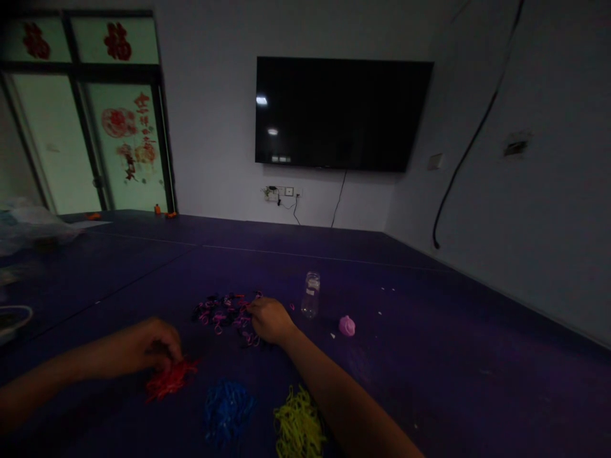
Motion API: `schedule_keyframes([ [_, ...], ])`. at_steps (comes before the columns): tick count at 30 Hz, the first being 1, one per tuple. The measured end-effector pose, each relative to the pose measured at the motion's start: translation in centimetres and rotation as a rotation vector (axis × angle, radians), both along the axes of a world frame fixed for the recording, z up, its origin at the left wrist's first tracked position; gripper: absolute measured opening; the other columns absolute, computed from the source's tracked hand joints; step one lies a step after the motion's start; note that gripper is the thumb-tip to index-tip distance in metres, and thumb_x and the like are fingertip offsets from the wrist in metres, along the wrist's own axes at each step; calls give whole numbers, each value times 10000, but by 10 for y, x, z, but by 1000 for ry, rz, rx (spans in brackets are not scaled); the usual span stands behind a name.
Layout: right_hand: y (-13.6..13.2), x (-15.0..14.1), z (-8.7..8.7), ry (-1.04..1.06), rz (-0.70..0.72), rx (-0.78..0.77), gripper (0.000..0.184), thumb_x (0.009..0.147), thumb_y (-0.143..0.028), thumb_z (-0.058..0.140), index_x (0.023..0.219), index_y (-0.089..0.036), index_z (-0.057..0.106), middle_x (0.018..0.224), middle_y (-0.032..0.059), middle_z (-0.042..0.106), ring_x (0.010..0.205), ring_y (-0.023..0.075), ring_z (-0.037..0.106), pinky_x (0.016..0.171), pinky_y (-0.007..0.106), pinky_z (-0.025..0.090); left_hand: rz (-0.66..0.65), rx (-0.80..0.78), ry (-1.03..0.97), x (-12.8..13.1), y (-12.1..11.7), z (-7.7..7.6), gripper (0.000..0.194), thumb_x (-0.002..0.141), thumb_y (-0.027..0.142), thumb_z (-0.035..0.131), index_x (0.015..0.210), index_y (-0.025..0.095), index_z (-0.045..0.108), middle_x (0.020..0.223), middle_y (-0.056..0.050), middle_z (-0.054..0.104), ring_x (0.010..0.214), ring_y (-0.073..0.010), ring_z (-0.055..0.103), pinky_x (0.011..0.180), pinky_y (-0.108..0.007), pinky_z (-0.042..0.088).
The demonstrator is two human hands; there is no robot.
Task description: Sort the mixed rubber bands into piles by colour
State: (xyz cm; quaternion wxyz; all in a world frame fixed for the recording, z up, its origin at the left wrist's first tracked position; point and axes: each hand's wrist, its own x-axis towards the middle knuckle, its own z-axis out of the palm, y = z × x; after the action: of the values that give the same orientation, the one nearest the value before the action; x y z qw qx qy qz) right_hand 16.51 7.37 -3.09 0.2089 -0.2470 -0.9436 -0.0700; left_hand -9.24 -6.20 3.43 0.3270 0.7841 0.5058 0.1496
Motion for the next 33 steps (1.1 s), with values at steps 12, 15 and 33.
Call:
schedule_keyframes([
  [12, -3, 1, 3, 29, 9, -24, 299, 762, -75, 436, 979, -135, 633, 983, 95, 639, 925, 189, 559, 815, 297, 427, 89, 542, -80, 24, 65, -5, 217, 805, 173, 473, 844, 198, 685, 902, -24, 686, 856, -160, 614, 797, -288, 458],
  [15, -3, 0, 1, 32, 0, -26, 313, 759, -78, 437, 999, -139, 630, 1009, 91, 640, 936, 189, 558, 822, 296, 427, 126, 676, -79, 33, 95, -27, 188, 804, 161, 492, 812, 178, 679, 880, -50, 686, 878, -179, 605, 822, -319, 454],
  [33, -5, 2, 2, 34, -33, -11, 307, 745, -72, 438, 962, -157, 638, 1019, 89, 642, 933, 181, 564, 830, 292, 431, 39, 792, 72, 28, 112, -64, 314, 698, -8, 452, 813, 179, 677, 906, -59, 671, 915, -198, 578, 821, -340, 459],
])
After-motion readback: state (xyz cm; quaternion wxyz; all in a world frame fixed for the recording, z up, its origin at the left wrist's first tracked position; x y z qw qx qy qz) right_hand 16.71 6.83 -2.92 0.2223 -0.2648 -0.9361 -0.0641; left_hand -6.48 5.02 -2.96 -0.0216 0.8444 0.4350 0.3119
